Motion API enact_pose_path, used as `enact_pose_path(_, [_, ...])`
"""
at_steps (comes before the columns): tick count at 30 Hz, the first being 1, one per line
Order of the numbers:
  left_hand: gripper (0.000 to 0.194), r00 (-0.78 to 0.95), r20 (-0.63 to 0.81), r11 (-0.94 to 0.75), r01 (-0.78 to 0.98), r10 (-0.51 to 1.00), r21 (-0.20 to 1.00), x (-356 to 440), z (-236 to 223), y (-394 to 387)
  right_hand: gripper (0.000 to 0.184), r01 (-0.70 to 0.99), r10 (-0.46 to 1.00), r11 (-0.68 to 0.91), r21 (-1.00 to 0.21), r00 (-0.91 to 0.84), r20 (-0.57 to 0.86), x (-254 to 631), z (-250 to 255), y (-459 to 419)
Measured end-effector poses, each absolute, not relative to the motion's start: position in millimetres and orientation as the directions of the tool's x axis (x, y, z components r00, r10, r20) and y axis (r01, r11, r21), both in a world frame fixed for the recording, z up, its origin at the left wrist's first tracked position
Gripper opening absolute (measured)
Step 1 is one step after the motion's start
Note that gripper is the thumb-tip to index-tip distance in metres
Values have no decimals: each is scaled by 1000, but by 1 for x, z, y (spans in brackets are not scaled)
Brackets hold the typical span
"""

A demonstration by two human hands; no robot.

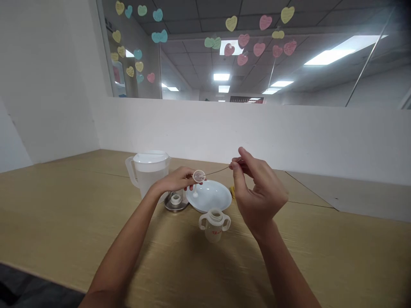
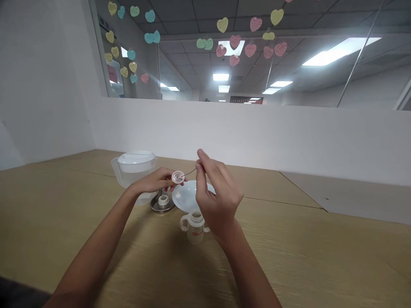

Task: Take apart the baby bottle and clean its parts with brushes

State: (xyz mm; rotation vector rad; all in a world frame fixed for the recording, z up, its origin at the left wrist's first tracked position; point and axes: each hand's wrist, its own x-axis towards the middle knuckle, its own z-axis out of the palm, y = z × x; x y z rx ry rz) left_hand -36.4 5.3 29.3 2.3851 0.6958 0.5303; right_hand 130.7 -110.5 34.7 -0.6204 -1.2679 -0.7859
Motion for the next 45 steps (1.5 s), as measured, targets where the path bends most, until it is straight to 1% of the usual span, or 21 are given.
enact_pose_path(7, [40, 765, 193, -657, 361, 615, 662, -36, 30, 6, 35, 812, -114, 583, -35, 125, 986, 135, 36, -110])
enact_pose_path(13, [39, 773, 187, -646, 341, 606, 683, -35, 29, 8, 35, 842, -108, 538, -31, 105, 989, 138, 37, -111])
enact_pose_path(16, [40, 775, 198, -655, 334, 600, 678, -34, 28, 7, 35, 837, -97, 547, -31, 101, 990, 138, 37, -111])
enact_pose_path(19, [41, 766, 184, -652, 365, 616, 665, -32, 29, 4, 35, 811, -75, 582, -50, 115, 991, 136, 35, -110])
enact_pose_path(24, [35, 785, 189, -678, 355, 590, 644, -28, 30, -3, 41, 719, 47, 669, -188, 211, 976, 130, 26, -99])
enact_pose_path(30, [28, 814, 255, -784, 341, 522, 518, -18, 30, -13, 48, 565, 218, 746, -352, 293, 931, 123, 12, -80])
enact_pose_path(35, [29, 802, 300, -806, 337, 517, 486, -15, 30, -18, 49, 448, 279, 785, -428, 361, 890, 120, 10, -77])
enact_pose_path(38, [32, 792, 340, -820, 322, 507, 474, -15, 30, -19, 51, 385, 347, 785, -485, 375, 860, 120, 10, -74])
enact_pose_path(42, [35, 816, 311, -832, 324, 487, 451, -15, 30, -18, 53, 330, 430, 767, -550, 371, 823, 122, 7, -68])
enact_pose_path(45, [36, 814, 288, -816, 341, 505, 468, -15, 28, -17, 54, 284, 476, 761, -583, 366, 800, 125, 4, -62])
